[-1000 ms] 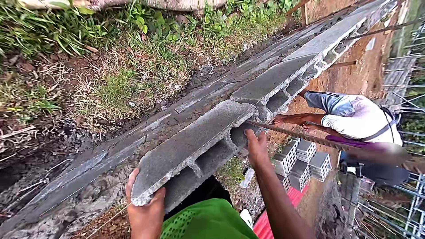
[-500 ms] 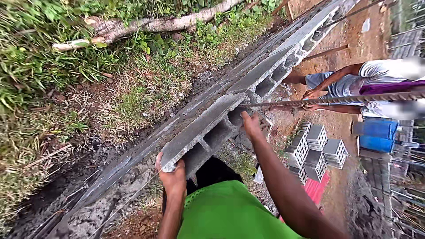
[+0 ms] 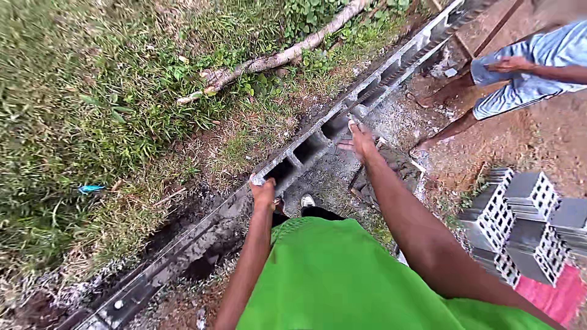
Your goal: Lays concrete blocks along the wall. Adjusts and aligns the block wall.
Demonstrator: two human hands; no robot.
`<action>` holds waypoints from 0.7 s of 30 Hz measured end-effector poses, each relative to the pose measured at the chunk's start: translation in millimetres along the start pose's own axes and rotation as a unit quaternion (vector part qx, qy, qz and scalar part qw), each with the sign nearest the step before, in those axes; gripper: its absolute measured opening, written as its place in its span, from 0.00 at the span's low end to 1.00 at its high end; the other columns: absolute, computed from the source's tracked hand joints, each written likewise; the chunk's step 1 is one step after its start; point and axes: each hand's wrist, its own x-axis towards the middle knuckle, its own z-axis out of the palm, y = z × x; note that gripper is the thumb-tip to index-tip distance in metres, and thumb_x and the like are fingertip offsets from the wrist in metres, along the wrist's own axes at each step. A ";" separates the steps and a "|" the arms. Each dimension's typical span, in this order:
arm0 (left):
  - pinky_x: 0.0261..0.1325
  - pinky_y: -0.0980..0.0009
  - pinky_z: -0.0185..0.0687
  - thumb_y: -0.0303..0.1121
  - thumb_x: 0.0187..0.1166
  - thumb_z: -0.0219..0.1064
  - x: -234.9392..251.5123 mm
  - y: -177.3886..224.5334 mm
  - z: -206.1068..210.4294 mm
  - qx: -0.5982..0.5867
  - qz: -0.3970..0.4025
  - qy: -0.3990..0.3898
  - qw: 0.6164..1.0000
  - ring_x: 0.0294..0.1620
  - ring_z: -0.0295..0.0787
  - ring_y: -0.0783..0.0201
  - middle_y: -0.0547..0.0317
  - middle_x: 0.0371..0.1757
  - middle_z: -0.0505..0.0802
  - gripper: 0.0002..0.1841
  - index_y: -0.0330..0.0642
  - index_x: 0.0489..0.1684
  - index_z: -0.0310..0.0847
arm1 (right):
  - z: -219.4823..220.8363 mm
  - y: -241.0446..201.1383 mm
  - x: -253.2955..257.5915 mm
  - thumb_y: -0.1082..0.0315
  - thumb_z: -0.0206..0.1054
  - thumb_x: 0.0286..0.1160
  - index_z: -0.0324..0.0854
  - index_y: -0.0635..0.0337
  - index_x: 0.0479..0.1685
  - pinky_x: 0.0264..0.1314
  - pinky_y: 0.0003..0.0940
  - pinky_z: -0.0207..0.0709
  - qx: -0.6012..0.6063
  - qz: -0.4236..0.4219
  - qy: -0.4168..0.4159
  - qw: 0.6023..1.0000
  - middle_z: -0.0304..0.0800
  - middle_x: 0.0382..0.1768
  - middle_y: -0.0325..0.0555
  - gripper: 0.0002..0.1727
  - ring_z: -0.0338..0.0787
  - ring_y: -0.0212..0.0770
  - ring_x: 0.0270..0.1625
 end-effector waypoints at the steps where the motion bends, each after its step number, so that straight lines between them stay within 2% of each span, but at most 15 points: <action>1: 0.60 0.52 0.85 0.20 0.73 0.69 -0.5 0.1 1.1 0.000 0.000 0.002 1.000 0.62 0.84 0.50 0.36 0.70 0.82 0.41 0.40 0.89 0.52 | -1.5 -0.4 0.9 0.48 0.55 0.92 0.49 0.54 0.94 0.48 0.52 0.94 0.008 -0.002 -0.005 1.000 0.69 0.80 0.68 0.38 0.95 0.61 0.50; 3: 0.54 0.51 0.86 0.20 0.73 0.69 -2.1 1.8 2.4 0.006 -0.005 0.007 1.000 0.56 0.86 0.51 0.38 0.64 0.84 0.37 0.40 0.85 0.58 | -2.3 -0.3 3.7 0.48 0.59 0.91 0.51 0.53 0.93 0.47 0.54 0.94 0.026 0.000 -0.010 1.000 0.69 0.80 0.68 0.38 0.95 0.62 0.51; 8: 0.36 0.53 0.85 0.24 0.70 0.70 -4.1 -3.9 2.6 0.029 -0.022 0.017 0.999 0.41 0.86 0.54 0.45 0.51 0.86 0.32 0.43 0.78 0.65 | -6.6 2.6 7.8 0.47 0.60 0.89 0.59 0.49 0.91 0.45 0.53 0.94 0.028 0.013 -0.014 0.999 0.74 0.77 0.66 0.35 0.95 0.62 0.49; 12: 0.41 0.50 0.86 0.26 0.71 0.69 -12.4 0.7 8.7 0.037 -0.027 0.033 0.998 0.45 0.86 0.53 0.44 0.52 0.86 0.31 0.42 0.77 0.66 | -7.5 3.0 10.6 0.44 0.60 0.89 0.56 0.46 0.92 0.44 0.54 0.93 0.017 0.010 -0.014 1.000 0.76 0.76 0.65 0.37 0.95 0.61 0.49; 14: 0.43 0.49 0.86 0.28 0.72 0.68 -10.1 -1.0 8.7 0.039 -0.022 0.032 0.998 0.47 0.86 0.52 0.43 0.53 0.86 0.30 0.42 0.76 0.66 | -7.2 3.0 14.1 0.45 0.61 0.88 0.58 0.45 0.92 0.44 0.55 0.93 0.023 0.008 -0.018 1.000 0.77 0.75 0.65 0.36 0.94 0.62 0.50; 16: 0.44 0.48 0.85 0.30 0.73 0.68 -12.0 -1.3 9.0 0.033 -0.025 0.032 0.999 0.47 0.86 0.52 0.44 0.52 0.87 0.26 0.41 0.73 0.70 | -16.3 3.9 18.7 0.46 0.62 0.88 0.60 0.47 0.91 0.47 0.54 0.94 0.025 0.000 -0.057 0.998 0.75 0.77 0.64 0.35 0.94 0.61 0.52; 18: 0.43 0.48 0.85 0.34 0.77 0.66 -9.0 0.4 6.6 0.050 -0.034 0.013 0.998 0.45 0.86 0.52 0.46 0.50 0.87 0.20 0.40 0.67 0.74 | -38.0 -0.8 23.8 0.45 0.57 0.91 0.61 0.49 0.90 0.54 0.52 0.92 0.033 0.004 -0.109 0.994 0.73 0.80 0.64 0.34 0.93 0.61 0.59; 19: 0.45 0.46 0.86 0.36 0.78 0.66 -6.6 1.1 3.6 0.061 -0.036 -0.003 0.997 0.47 0.87 0.51 0.45 0.51 0.88 0.20 0.40 0.67 0.75 | -53.4 -2.7 25.9 0.45 0.55 0.92 0.61 0.50 0.90 0.56 0.51 0.92 0.040 0.004 -0.120 0.992 0.73 0.80 0.65 0.33 0.92 0.61 0.61; 21: 0.48 0.41 0.87 0.38 0.77 0.68 1.5 1.1 -5.5 0.076 -0.022 -0.034 0.996 0.53 0.89 0.46 0.43 0.57 0.90 0.24 0.42 0.72 0.74 | -90.4 -3.6 32.5 0.49 0.54 0.94 0.64 0.53 0.87 0.55 0.48 0.92 0.079 -0.011 -0.106 0.991 0.79 0.75 0.63 0.29 0.94 0.57 0.58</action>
